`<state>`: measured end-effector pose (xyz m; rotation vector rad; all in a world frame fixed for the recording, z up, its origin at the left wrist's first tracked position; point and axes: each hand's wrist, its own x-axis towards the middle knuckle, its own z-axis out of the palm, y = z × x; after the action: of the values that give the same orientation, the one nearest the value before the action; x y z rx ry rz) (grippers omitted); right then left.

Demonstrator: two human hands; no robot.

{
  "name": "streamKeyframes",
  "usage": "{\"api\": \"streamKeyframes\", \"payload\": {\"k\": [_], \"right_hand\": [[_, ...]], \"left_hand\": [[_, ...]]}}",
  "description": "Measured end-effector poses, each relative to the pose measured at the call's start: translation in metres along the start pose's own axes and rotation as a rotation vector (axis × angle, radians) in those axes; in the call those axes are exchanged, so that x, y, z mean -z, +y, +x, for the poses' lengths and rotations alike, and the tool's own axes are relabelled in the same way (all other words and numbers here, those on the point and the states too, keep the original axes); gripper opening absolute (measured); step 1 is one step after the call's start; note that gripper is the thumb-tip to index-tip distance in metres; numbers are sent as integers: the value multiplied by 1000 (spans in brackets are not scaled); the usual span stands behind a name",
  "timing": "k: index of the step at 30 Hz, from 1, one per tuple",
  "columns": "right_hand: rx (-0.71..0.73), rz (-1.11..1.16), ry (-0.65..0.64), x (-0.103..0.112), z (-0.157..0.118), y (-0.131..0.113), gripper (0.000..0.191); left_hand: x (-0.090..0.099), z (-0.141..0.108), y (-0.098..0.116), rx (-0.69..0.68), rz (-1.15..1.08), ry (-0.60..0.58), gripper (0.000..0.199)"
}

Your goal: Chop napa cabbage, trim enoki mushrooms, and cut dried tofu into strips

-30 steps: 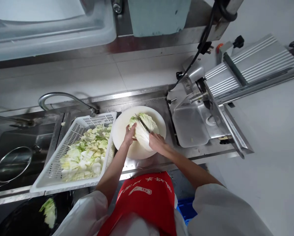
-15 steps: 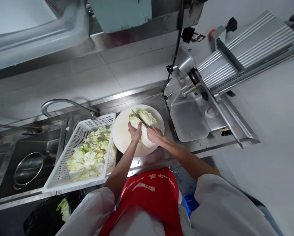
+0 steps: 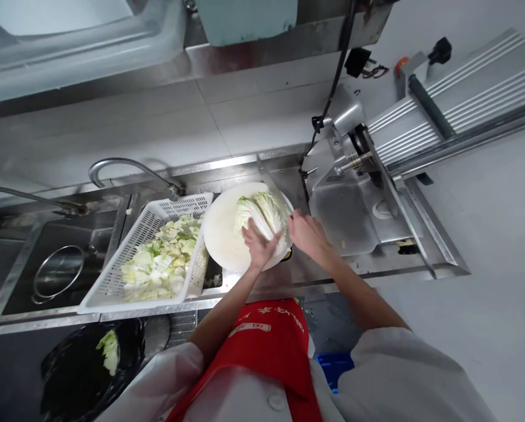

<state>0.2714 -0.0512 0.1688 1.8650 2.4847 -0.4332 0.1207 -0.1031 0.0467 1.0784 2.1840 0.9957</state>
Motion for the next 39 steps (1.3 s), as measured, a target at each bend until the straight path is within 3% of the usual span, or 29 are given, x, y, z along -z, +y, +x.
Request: {"api": "streamKeyframes", "payload": {"k": [2, 4, 8, 10, 12, 15, 17, 20, 24, 27, 30, 34, 36, 39], "right_hand": [[-66, -48, 36, 1, -13, 20, 42], [-108, -72, 46, -4, -25, 39, 42], [-115, -98, 46, -23, -47, 71, 39], [-103, -114, 30, -35, -55, 82, 38], [-102, -129, 6, -46, -58, 91, 37], [-109, -153, -10, -60, -56, 98, 35], [-105, -170, -5, -65, -51, 101, 34], [-92, -205, 19, -67, -47, 106, 34], [-11, -201, 12, -55, -53, 119, 33], [139, -187, -44, -38, -60, 126, 30], [285, -282, -55, -13, -59, 117, 27], [481, -460, -111, 25, -39, 85, 34], [563, -566, -145, 41, -24, 66, 35], [644, -662, -178, 58, 2, 42, 34]], "left_hand": [[-5, -2, 1, -59, 14, -81, 120], [5, 10, -9, -122, -47, -137, 119], [62, 50, -47, -288, -231, -318, 120], [83, 59, -63, -275, -277, -405, 118], [86, 52, -70, -205, -249, -353, 124], [62, 29, -66, -115, -99, -115, 133], [52, 23, -60, -124, -8, -78, 128], [70, 43, -54, -264, 31, -242, 123], [128, 97, -55, -406, -130, -585, 111], [150, 119, -61, -378, -250, -653, 105], [147, 113, -79, -388, -211, -573, 118], [125, 77, -117, -268, -155, -244, 136], [111, 58, -135, -159, -263, -118, 131], [91, 40, -152, -81, -491, -30, 114]]}}
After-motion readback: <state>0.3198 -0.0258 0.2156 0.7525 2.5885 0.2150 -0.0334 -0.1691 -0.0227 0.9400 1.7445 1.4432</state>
